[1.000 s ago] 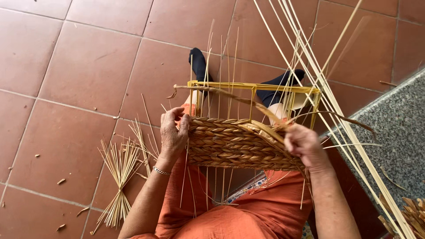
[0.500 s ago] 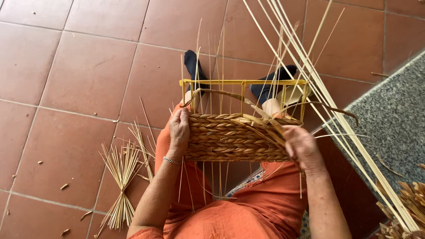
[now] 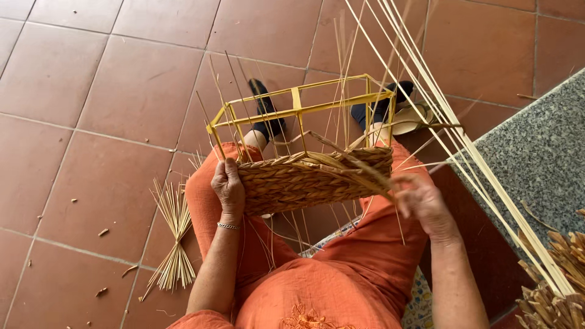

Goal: The person weaves a basket using dried palm leaves, interlacing them through a yellow frame held between their legs. They repeatedly pull and adjust the leaves to form the basket's structure.

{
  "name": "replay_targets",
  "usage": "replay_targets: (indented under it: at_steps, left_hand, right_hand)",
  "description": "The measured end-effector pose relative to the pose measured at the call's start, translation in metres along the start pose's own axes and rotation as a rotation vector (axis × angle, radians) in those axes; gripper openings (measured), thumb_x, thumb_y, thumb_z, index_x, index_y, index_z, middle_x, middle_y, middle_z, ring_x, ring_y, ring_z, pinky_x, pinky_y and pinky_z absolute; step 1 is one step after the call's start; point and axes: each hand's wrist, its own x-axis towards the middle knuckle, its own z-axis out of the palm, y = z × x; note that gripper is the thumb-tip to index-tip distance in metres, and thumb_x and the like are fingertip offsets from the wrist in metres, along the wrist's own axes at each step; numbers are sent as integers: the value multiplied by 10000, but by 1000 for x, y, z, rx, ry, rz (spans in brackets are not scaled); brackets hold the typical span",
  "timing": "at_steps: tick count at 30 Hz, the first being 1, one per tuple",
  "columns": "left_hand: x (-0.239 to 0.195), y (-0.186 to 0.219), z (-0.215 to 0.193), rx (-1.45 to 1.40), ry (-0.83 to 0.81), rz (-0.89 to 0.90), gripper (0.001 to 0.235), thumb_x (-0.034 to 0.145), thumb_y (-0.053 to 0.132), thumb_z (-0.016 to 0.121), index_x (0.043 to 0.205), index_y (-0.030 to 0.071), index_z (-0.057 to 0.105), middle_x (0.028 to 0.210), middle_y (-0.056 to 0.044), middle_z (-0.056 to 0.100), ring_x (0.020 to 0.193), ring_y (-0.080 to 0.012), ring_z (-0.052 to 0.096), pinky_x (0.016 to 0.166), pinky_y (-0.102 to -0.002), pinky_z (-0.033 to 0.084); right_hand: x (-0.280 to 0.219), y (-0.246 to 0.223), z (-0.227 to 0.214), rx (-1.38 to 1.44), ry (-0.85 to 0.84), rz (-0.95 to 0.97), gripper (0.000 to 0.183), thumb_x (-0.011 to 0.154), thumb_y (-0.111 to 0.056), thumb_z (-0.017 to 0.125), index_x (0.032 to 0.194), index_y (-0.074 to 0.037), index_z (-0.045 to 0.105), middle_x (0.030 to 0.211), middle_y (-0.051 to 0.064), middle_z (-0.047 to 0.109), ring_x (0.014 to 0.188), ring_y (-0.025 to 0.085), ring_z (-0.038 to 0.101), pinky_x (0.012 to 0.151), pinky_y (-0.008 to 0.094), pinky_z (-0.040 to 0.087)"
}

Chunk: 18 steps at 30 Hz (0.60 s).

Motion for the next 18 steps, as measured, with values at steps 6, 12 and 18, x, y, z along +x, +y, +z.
replay_targets:
  at_steps: [6,12,18]
  left_hand:
    - [-5,7,-3,39,19,10,361,1107,288,554,851,36,595,697,57,487,673,-51,400,577,-261,372]
    - [1,19,-5,21,-114,8,300,1093,259,569,919,22,629,765,52,549,724,-40,459,620,-239,428]
    - [15,20,9,-56,-202,-68,287,1091,249,559,975,3,651,784,37,568,710,-61,476,612,-235,434]
  right_hand:
    - [-27,-29,-27,422,525,-301,338,1193,-338,628,928,-131,662,800,26,687,647,92,515,585,238,426]
    - [-30,-45,-49,641,586,-376,323,1056,-427,601,962,-136,707,889,31,746,704,123,664,642,271,566]
    - [-31,-14,-33,-672,593,-90,261,993,-283,724,1073,-38,762,926,118,784,726,162,716,596,300,576]
